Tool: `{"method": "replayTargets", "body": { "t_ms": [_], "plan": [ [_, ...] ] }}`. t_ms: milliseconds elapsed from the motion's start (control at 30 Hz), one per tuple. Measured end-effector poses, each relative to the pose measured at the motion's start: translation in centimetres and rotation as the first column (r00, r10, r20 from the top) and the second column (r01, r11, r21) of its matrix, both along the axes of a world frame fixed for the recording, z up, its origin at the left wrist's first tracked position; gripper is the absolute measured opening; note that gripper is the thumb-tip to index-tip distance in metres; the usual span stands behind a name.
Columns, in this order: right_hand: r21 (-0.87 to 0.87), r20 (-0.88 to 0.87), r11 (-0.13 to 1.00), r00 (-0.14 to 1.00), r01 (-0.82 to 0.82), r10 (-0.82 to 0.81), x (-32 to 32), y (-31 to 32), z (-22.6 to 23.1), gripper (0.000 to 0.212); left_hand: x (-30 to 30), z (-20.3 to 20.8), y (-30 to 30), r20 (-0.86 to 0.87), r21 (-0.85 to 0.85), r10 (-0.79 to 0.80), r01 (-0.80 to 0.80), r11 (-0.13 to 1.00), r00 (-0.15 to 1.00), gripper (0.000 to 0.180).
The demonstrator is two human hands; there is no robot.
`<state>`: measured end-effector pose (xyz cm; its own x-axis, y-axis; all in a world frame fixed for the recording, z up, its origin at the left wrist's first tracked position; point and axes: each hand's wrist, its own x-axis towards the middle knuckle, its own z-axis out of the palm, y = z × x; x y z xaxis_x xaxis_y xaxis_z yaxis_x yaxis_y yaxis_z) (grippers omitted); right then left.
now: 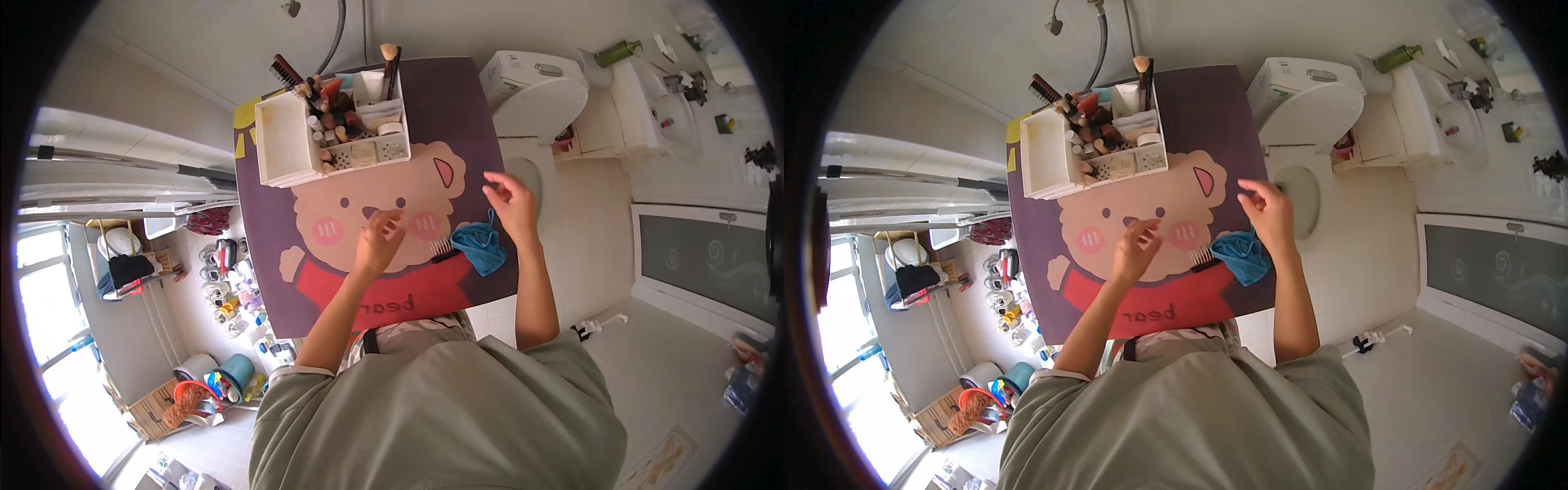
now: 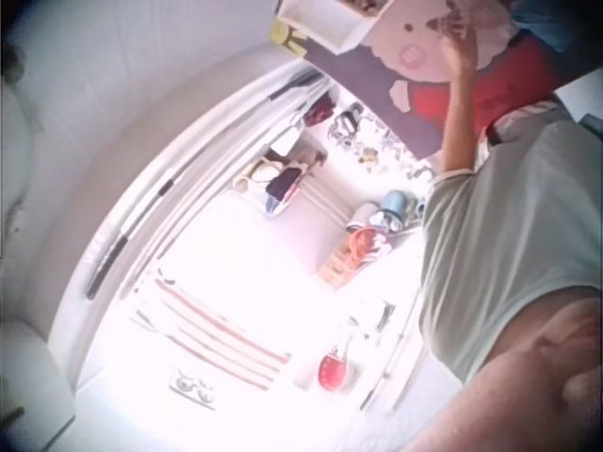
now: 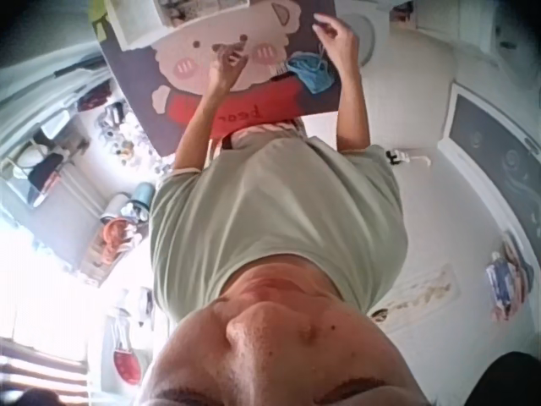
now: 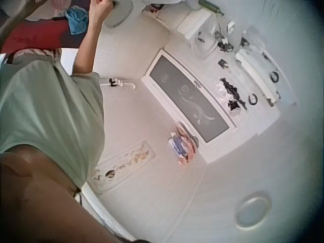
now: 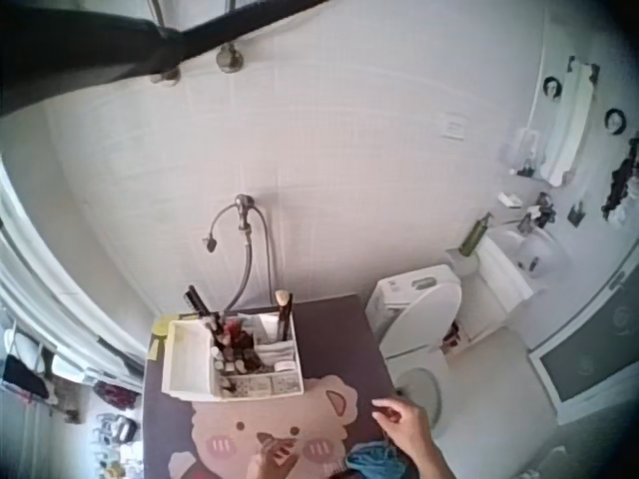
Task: The person organizes small items into a white organizer on a table, then washes a blue cloth in a green basin on the floor, and finally places the cloth and other items into a cosmetic bag.
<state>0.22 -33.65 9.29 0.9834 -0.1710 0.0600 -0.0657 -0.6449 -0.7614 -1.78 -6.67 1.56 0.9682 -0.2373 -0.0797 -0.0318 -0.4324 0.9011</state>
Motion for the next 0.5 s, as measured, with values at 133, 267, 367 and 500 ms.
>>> {"method": "replayTargets", "body": {
  "t_ms": [133,267,367,500],
  "plan": [
    [-0.151,-0.091,0.961,0.971,-0.231,0.219,-4.6,-1.0,-1.1,0.043,-2.8,0.3,-3.7,0.063,0.226,-0.201,0.183,0.957,0.977,0.050],
    [-0.235,-0.266,0.914,0.926,-0.330,0.266,-8.1,-0.3,-2.4,0.057,-3.7,1.7,-6.3,0.026,0.362,-0.313,0.283,0.888,0.949,0.056],
    [-0.209,-0.234,0.947,0.953,-0.243,0.193,-9.4,0.1,-5.0,0.048,-4.0,0.8,-6.8,0.044,0.437,-0.307,0.258,0.862,0.951,0.059],
    [-0.133,-0.225,0.956,0.947,-0.261,0.228,-10.0,0.9,-5.0,0.039,-4.0,1.2,-5.7,0.135,0.475,-0.261,0.169,0.864,0.956,0.058]
  ]
}}
